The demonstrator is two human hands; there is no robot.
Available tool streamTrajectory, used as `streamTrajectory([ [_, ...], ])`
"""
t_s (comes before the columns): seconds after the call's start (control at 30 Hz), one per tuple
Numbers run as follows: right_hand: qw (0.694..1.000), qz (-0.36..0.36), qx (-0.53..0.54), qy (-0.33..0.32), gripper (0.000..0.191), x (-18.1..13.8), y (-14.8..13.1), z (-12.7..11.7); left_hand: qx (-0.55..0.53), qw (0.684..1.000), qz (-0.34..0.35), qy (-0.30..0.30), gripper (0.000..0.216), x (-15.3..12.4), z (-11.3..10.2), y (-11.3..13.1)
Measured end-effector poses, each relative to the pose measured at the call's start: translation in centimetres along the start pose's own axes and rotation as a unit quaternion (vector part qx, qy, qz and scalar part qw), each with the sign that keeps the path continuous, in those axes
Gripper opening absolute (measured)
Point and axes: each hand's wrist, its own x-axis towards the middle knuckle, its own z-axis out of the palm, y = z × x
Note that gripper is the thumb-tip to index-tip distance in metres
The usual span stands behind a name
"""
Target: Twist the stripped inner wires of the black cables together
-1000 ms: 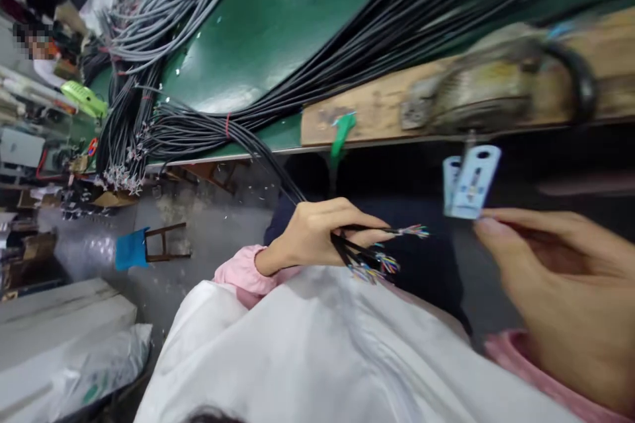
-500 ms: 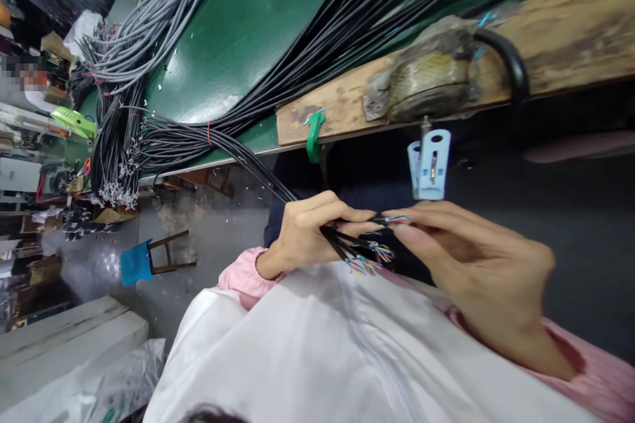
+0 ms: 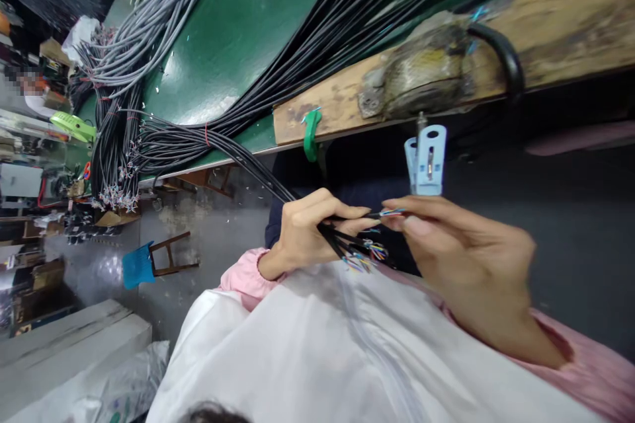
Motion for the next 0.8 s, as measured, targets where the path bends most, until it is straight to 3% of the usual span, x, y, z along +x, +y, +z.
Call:
streamTrajectory([
  [0.1, 1.000, -0.020, -0.006, -0.015, 0.007, -0.1, -0.4, 0.1, 0.015, 1.000, -0.001, -0.008, 0.041, -0.3, 0.1, -0.3],
  [0.2, 0.997, -0.063, -0.047, -0.019, 0.005, 0.2, -0.7, -0.2, 0.034, 0.998, 0.008, -0.053, 0.039, -0.5, -0.3, -0.6],
  [0.27, 0.980, -0.151, -0.129, -0.024, 0.008, 0.5, -0.9, -0.7, 0.041, 0.992, 0.015, -0.116, 0.031, -0.3, -0.9, -0.7],
  [0.37, 0.926, -0.285, -0.239, -0.061, 0.009, 0.9, -1.3, -1.6, 0.029, 0.968, 0.004, -0.251, 0.021, 0.6, -1.8, -0.7],
  [0.47, 0.921, -0.291, -0.229, -0.116, 0.008, 1.5, -1.7, -2.4, 0.012, 0.940, -0.061, -0.336, 0.022, 1.6, -2.0, -0.4],
  [0.53, 0.923, -0.288, -0.203, -0.154, 0.008, 2.3, -1.6, -3.0, -0.002, 0.941, -0.091, -0.327, 0.035, 2.0, -1.8, 0.0],
  [0.67, 0.928, -0.286, -0.159, -0.179, 0.017, 4.2, -1.0, -4.4, -0.053, 0.963, -0.071, -0.253, 0.053, 1.8, -1.3, 0.5],
  [0.73, 0.957, -0.211, -0.152, -0.129, 0.022, 5.0, -1.0, -4.6, -0.066, 0.973, -0.060, -0.211, 0.052, 1.5, -1.0, 0.5],
  [0.8, 0.981, -0.089, -0.138, -0.101, 0.033, 5.7, -1.4, -4.1, -0.072, 0.984, -0.041, -0.160, 0.048, 1.3, -0.6, 0.4],
])
